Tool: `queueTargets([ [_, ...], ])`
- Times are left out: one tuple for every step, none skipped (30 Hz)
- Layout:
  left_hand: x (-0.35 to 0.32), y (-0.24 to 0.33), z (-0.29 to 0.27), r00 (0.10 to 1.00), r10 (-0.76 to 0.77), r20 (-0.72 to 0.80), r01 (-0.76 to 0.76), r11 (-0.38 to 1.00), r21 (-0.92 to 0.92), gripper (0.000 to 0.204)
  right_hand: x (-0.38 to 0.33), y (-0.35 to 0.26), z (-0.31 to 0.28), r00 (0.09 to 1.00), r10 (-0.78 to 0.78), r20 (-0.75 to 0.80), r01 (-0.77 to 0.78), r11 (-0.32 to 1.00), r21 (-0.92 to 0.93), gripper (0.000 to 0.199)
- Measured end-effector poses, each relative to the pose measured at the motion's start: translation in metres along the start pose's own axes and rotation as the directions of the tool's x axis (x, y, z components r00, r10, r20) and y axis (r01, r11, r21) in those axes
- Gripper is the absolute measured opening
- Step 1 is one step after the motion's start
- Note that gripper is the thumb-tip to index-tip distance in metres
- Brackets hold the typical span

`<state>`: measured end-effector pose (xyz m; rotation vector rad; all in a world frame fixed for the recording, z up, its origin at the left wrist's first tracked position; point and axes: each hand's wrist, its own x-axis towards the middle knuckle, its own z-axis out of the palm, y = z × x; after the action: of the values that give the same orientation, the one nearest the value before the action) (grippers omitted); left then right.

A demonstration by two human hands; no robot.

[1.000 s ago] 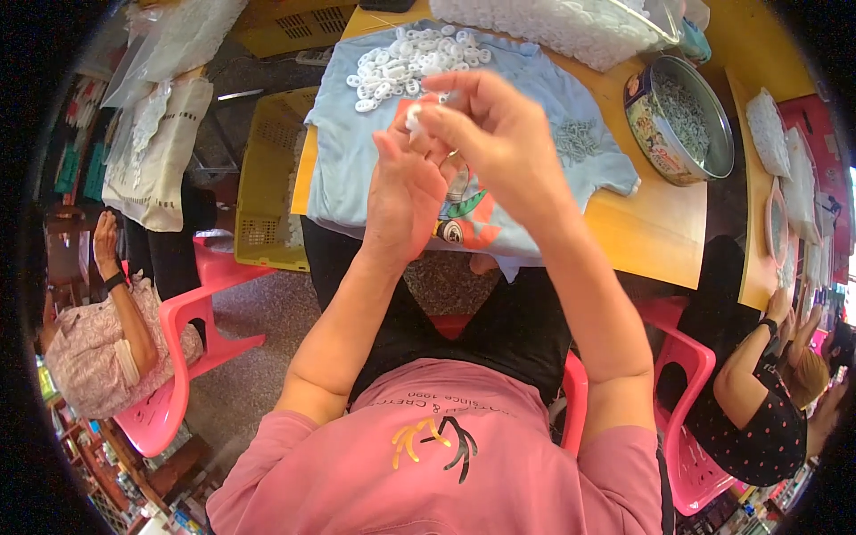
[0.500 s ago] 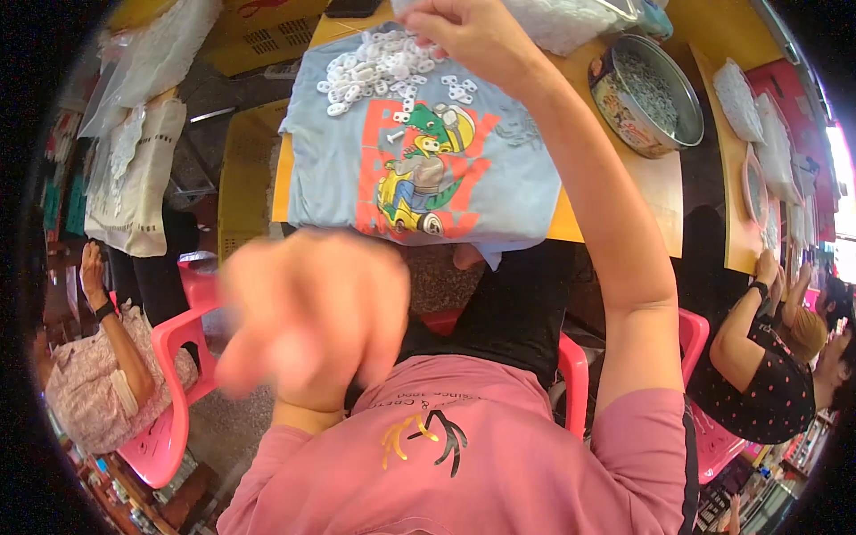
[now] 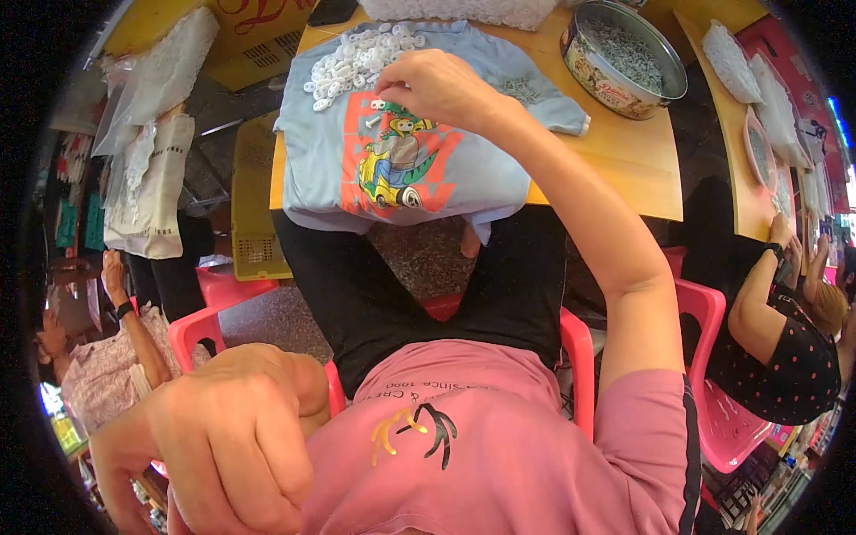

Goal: Attaching white plastic fasteners to a garment manually at an assembly station.

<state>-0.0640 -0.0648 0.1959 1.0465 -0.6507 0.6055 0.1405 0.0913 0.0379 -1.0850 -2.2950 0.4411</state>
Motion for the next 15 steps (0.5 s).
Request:
queueTargets([
  [0.003,-0.001,0.005,0.999,0.042,-0.021,-0.041,0.999,0.035,0.018,0.002,-0.005,0.001,1.000,-0.001,0.016,0.002,1.000,-0.017,0.017],
  [0.005,-0.003,0.009,0.996,0.086,-0.039,-0.083,0.994,0.072,0.017,0.003,-0.007,0.005,1.000,-0.004,0.014,0.005,1.000,-0.014,0.017],
  [0.007,-0.006,0.011,0.996,0.084,-0.041,-0.081,0.994,0.074,0.017,0.004,-0.008,0.009,1.000,-0.013,0.018,0.014,0.997,-0.082,0.016],
  [0.008,-0.008,0.012,0.993,0.115,-0.014,-0.114,0.991,0.072,0.016,0.006,-0.009,0.011,0.999,-0.024,0.022,0.027,0.988,-0.151,0.015],
  [0.008,-0.009,0.012,0.989,0.147,0.013,-0.148,0.987,0.067,0.016,0.007,-0.010,0.012,0.999,-0.028,0.021,0.031,0.988,-0.150,0.015],
  [0.005,-0.007,0.012,0.989,0.147,0.014,-0.148,0.987,0.071,0.016,0.007,-0.010,0.013,0.998,-0.007,0.055,0.016,0.985,-0.174,0.016],
  [0.001,-0.004,0.012,0.995,0.099,0.031,-0.101,0.993,0.063,0.016,0.007,-0.011,0.014,0.996,0.018,0.090,0.000,0.980,-0.199,0.016],
  [-0.002,-0.002,0.012,0.997,0.052,0.049,-0.054,0.997,0.055,0.017,0.007,-0.012,0.014,0.996,0.018,0.090,0.001,0.980,-0.199,0.016],
  [-0.003,-0.003,0.015,0.997,0.053,0.050,-0.056,0.997,0.054,0.017,0.007,-0.012,0.015,0.996,-0.012,0.089,0.028,0.985,-0.172,0.017],
  [-0.003,-0.004,0.018,0.997,0.081,0.004,-0.081,0.994,0.078,0.018,0.008,-0.013,0.015,0.995,-0.042,0.087,0.054,0.988,-0.146,0.017],
  [-0.004,-0.005,0.019,0.993,0.110,-0.040,-0.106,0.989,0.102,0.019,0.009,-0.015,0.015,0.995,-0.039,0.089,0.052,0.988,-0.148,0.017],
  [-0.004,-0.004,0.019,0.993,0.114,-0.039,-0.109,0.989,0.099,0.019,0.010,-0.016,0.015,0.993,-0.057,0.106,0.073,0.985,-0.154,0.018],
  [-0.003,-0.002,0.019,0.991,0.124,-0.057,-0.116,0.985,0.130,0.021,0.011,-0.017,0.016,0.989,-0.075,0.125,0.094,0.983,-0.158,0.020],
  [-0.003,-0.001,0.019,0.988,0.135,-0.076,-0.122,0.980,0.161,0.024,0.010,-0.015,0.017,0.989,-0.072,0.129,0.092,0.983,-0.159,0.020],
  [-0.006,-0.001,0.017,0.987,0.139,-0.077,-0.126,0.979,0.158,0.024,0.010,-0.014,0.019,0.993,-0.101,0.060,0.109,0.985,-0.133,0.021],
])
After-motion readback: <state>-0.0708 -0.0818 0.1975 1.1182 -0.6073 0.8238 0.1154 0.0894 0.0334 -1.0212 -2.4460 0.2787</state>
